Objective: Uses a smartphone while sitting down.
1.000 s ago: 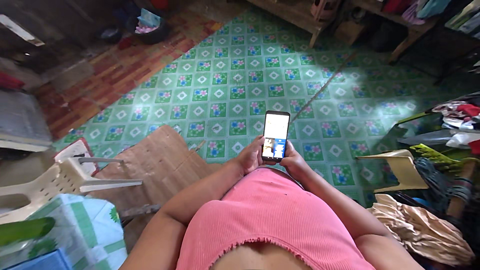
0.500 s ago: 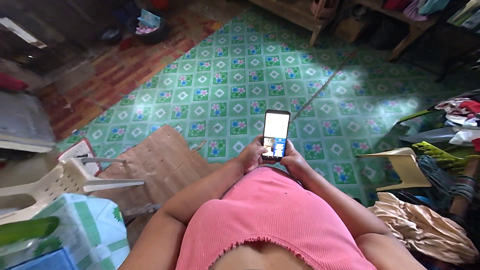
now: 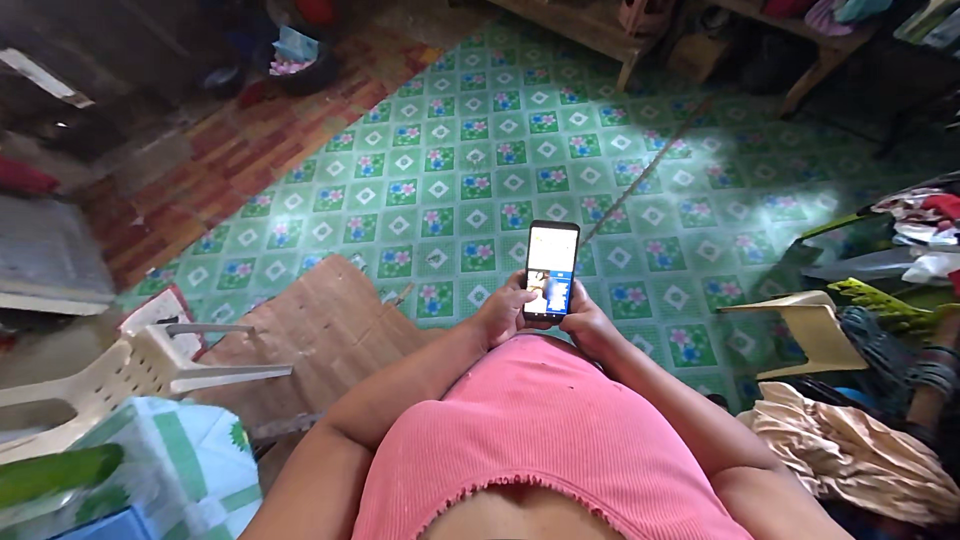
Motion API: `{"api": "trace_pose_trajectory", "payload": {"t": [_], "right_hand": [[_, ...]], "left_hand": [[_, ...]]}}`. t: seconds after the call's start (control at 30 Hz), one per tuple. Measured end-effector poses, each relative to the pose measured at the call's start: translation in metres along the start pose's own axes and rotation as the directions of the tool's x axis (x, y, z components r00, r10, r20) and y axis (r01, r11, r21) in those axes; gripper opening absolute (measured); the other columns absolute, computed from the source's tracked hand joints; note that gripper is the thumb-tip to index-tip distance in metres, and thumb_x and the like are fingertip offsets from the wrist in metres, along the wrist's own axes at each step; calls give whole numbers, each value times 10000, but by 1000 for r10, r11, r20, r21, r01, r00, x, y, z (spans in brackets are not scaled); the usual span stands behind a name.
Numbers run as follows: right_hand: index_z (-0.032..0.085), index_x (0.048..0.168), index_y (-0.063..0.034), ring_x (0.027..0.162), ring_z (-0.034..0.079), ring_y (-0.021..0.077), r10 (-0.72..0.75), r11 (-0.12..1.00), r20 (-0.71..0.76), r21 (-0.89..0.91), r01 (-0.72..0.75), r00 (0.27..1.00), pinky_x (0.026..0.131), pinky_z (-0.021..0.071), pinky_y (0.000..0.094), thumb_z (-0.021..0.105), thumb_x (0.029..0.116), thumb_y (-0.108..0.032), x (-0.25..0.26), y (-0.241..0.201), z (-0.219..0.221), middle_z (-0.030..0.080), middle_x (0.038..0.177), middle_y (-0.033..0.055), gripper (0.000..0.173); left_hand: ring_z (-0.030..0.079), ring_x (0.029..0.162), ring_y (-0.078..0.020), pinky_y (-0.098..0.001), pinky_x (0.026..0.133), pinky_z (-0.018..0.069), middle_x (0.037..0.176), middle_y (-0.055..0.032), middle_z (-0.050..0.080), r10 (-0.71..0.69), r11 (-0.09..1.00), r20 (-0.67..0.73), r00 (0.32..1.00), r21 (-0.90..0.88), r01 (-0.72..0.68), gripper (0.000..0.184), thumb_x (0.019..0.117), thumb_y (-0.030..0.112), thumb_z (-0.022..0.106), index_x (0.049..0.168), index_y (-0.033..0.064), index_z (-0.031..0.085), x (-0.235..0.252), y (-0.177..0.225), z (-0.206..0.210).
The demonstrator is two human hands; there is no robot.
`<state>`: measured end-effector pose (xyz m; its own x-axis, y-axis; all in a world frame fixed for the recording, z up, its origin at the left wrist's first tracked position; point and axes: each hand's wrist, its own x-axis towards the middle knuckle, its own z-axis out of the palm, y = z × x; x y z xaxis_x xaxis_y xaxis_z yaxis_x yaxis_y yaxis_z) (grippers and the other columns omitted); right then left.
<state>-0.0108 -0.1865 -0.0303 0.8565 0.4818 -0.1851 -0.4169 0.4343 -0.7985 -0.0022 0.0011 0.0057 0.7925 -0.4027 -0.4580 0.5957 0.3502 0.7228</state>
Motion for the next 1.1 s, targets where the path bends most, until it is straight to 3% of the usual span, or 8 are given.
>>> {"api": "trace_pose_trajectory", "payload": {"t": [0.4,1.1], "right_hand": [[241,1464,-60,1082,694,312,6,999,-31,-39,-7,1000,897,607,488,458,685,162,2,0,-3,623,1271,197,839],[242,1464,-61,1066,703,341,18,1000,-55,0,-18,998,897,611,511,414,712,203,2,-4,-4,625,1268,214,815]], "left_hand": [[680,1070,-364,-522,861,593,1297,-213,601,-2,1000,20,1000,-31,3,536,983,-46,336,1478,160,306,4,0,-3],[682,1076,-361,-519,871,596,1305,-210,593,-1,1000,53,999,-17,2,611,946,-77,357,1498,169,266,10,-1,-2]]}}
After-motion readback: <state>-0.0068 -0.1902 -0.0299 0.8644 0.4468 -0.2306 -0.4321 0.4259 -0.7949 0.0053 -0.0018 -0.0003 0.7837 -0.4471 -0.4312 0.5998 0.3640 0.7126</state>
